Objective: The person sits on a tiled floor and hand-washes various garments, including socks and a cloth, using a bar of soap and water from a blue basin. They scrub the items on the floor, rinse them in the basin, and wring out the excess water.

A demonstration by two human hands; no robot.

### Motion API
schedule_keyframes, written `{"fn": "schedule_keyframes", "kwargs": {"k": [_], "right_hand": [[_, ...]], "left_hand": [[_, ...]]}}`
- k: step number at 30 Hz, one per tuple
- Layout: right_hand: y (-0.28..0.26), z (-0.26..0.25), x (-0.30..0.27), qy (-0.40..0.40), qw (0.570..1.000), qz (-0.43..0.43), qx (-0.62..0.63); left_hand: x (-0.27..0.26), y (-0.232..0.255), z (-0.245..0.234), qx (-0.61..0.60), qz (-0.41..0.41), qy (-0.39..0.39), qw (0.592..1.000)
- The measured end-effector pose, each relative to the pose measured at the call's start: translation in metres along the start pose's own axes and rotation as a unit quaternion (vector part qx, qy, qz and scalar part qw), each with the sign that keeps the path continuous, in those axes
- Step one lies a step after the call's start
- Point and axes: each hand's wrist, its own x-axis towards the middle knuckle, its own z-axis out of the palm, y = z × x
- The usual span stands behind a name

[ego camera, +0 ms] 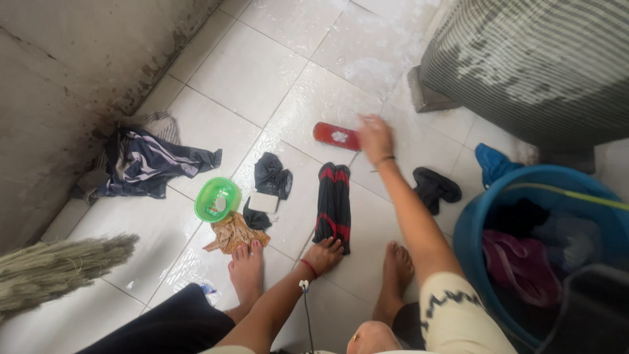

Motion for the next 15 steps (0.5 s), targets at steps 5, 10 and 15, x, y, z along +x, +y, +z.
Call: {"fn": "schedule_keyframes", "kwargs": {"k": [5, 10, 15], "right_hand": [[0.078, -0.183, -0.121, 0.308, 0.894, 0.291, -0.144], [0.106, -0.250, -0.203, 0.132, 0.713, 0.684, 0.075], [0.095, -0.252, -0.227, 0.332, 0.522, 0.578, 0.532]], "left_hand": [[0.011, 0.001, -0.005, 0.010, -0.021, -0.033, 0.999], [-0.001, 0.013, -0.025, 0.011, -0.055, -0.056, 0.997], [0.006, 0.024, -0.077, -0.073, -0.168, -0.215, 0.959]]}}
